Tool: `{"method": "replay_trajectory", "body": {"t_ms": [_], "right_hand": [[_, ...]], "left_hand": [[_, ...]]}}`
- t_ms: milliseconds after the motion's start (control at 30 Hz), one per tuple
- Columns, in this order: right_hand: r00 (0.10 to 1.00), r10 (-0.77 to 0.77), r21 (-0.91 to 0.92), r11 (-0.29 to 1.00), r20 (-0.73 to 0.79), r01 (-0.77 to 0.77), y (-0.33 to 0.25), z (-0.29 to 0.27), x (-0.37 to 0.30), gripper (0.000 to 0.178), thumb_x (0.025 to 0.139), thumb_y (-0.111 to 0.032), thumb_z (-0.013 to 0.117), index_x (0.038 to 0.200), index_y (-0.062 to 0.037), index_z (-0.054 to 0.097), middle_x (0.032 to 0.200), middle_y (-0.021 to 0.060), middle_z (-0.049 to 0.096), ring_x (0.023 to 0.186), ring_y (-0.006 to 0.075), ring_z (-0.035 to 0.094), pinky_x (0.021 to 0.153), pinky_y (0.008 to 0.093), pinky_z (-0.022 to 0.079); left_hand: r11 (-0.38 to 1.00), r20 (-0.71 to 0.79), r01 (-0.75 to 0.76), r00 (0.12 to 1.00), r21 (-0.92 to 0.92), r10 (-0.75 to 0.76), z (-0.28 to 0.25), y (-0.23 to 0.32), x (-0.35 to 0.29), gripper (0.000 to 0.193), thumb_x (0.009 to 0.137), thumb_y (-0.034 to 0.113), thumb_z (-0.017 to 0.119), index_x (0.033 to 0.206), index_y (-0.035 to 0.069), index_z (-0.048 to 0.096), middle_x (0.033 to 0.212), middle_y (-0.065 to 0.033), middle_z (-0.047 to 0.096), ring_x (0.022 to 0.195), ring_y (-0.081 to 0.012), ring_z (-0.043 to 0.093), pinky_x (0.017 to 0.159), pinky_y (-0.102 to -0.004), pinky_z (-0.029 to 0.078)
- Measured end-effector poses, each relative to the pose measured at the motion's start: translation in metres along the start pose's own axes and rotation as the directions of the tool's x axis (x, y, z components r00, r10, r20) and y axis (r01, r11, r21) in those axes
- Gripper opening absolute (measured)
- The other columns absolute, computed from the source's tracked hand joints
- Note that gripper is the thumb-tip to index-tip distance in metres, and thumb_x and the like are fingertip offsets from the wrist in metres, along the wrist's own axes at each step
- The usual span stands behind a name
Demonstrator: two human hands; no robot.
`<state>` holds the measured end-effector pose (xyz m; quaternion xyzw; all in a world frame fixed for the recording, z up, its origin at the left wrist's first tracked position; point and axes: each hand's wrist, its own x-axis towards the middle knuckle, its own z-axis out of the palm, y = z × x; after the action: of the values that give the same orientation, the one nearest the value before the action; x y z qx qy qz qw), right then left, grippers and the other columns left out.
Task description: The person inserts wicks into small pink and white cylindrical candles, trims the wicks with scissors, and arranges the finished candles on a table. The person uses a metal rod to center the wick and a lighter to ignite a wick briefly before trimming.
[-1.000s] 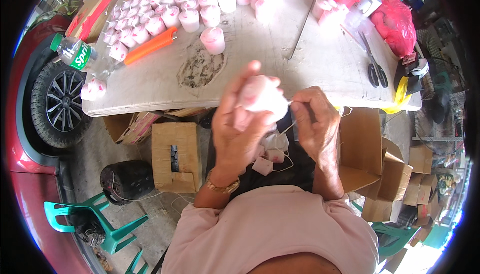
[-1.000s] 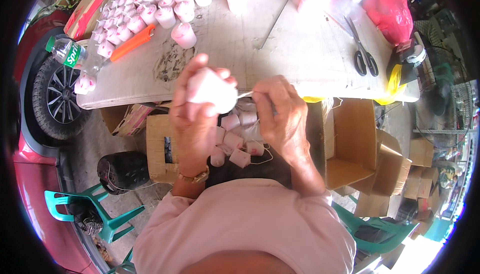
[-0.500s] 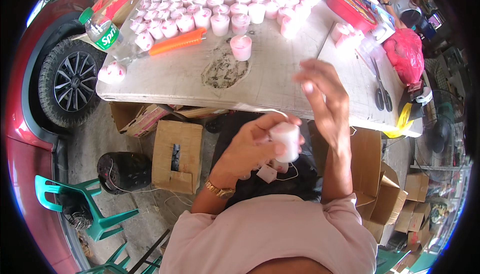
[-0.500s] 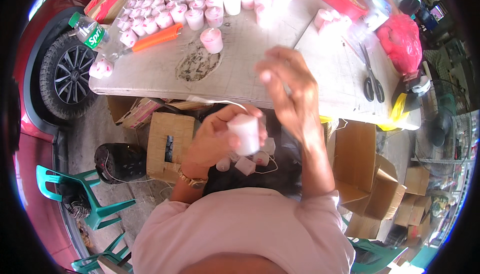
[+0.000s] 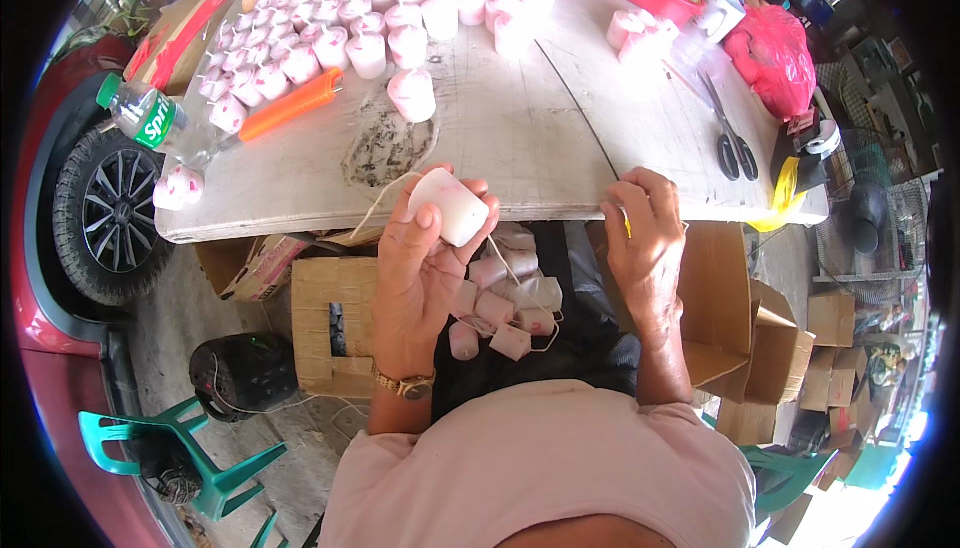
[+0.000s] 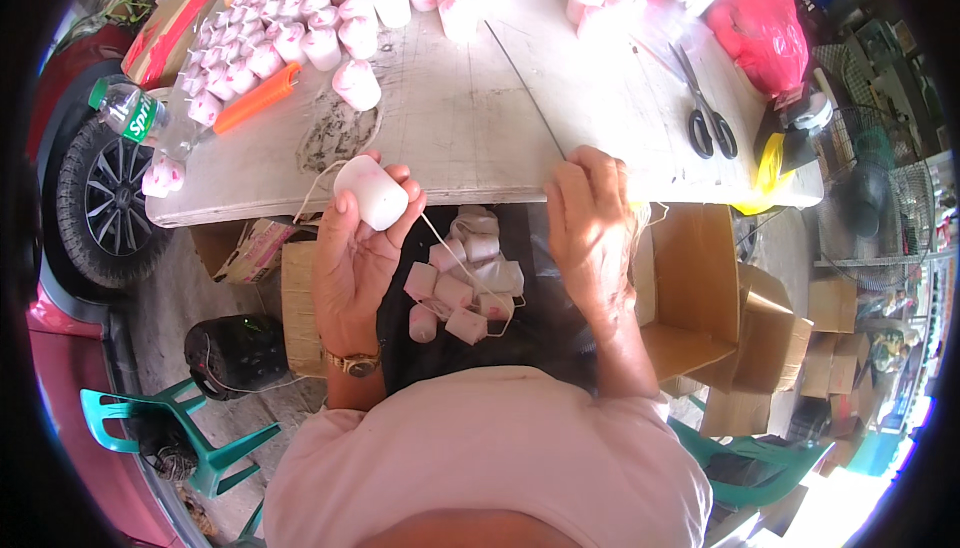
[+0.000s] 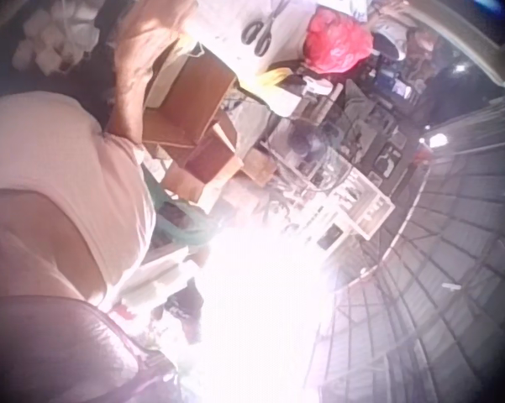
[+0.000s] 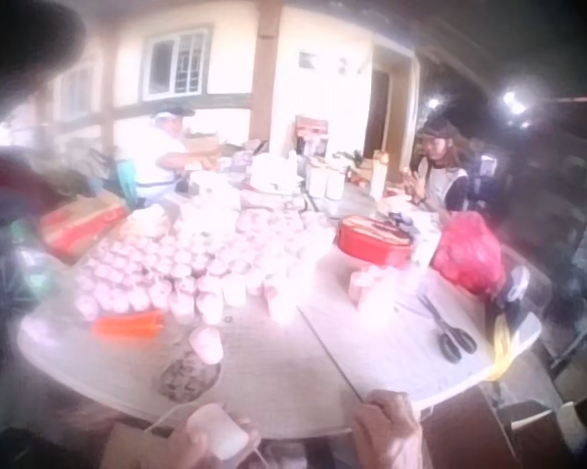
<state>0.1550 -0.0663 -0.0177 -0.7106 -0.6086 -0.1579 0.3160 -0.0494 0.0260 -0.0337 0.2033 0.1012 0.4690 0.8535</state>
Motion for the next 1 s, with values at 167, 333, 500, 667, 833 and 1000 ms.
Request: {"method": "replay_trajectory", "body": {"t_ms": [167,333,500,667,833,1000], "right_hand": [[0.99,0.094,-0.002,0.996,0.108,-0.094,-0.001,-0.005,-0.003,0.021,0.075,0.007,0.058,0.093,-0.0015,0.061,0.102,0.0158,0.059,0.092,0.0346,0.061,0.078,0.0416,0.051],[0.958,0.279,0.044,0.958,0.072,-0.282,0.004,-0.013,-0.016,0.036,0.079,0.012,0.043,0.11,-0.0007,0.055,0.103,0.0222,0.06,0.098,0.0425,0.062,0.078,0.0477,0.053],[0.837,0.546,0.261,0.804,0.033,-0.535,-0.004,-0.012,-0.033,0.039,0.086,0.008,0.048,0.121,-0.0021,0.059,0.077,0.009,0.054,0.065,0.0131,0.051,0.06,0.0264,0.044],[0.994,-0.036,0.415,0.91,0.105,-0.011,-0.027,-0.016,-0.052,0.047,0.076,0.014,0.054,0.116,-0.0064,0.068,0.067,0.0075,0.052,0.056,0.0145,0.05,0.053,0.0249,0.042],[0.969,-0.157,0.466,0.883,0.193,0.05,-0.034,-0.013,-0.053,0.05,0.073,0.016,0.053,0.116,-0.0045,0.068,0.064,0.0066,0.053,0.054,0.0143,0.051,0.052,0.0239,0.043],[0.969,-0.159,0.474,0.879,0.191,0.051,-0.037,-0.011,-0.052,0.058,0.063,0.017,0.058,0.116,-0.0051,0.069,0.065,0.0098,0.053,0.049,0.0208,0.048,0.048,0.029,0.042]], "left_hand": [[1.0,-0.01,-0.012,1.0,-0.006,0.012,0.004,0.0,0.001,0.046,0.094,0.02,0.061,0.131,-0.002,0.043,0.119,-0.0223,0.057,0.11,-0.0321,0.059,0.104,-0.0441,0.046],[0.991,-0.037,-0.019,0.999,-0.135,0.014,0.001,0.005,0.001,0.048,0.097,0.023,0.055,0.133,-0.005,0.041,0.122,-0.0243,0.054,0.111,-0.033,0.058,0.105,-0.0459,0.045],[0.945,0.004,-0.011,1.0,-0.327,0.013,-0.005,0.016,-0.006,0.045,0.101,0.025,0.046,0.131,-0.009,0.039,0.122,-0.024,0.051,0.114,-0.0328,0.055,0.108,-0.046,0.042],[0.896,0.019,-0.099,0.993,-0.433,0.119,-0.014,0.028,-0.009,0.044,0.103,0.024,0.041,0.129,-0.012,0.039,0.123,-0.0228,0.049,0.118,-0.0316,0.053,0.111,-0.0455,0.04],[0.896,-0.02,-0.174,0.983,-0.408,0.182,-0.016,0.03,-0.012,0.045,0.102,0.026,0.044,0.128,-0.011,0.04,0.122,-0.021,0.051,0.119,-0.0297,0.052,0.111,-0.0438,0.04],[0.924,-0.061,-0.194,0.981,-0.329,0.185,-0.015,0.028,-0.01,0.046,0.101,0.028,0.048,0.127,-0.01,0.042,0.122,-0.0187,0.054,0.12,-0.0281,0.053,0.111,-0.0436,0.04]]}}
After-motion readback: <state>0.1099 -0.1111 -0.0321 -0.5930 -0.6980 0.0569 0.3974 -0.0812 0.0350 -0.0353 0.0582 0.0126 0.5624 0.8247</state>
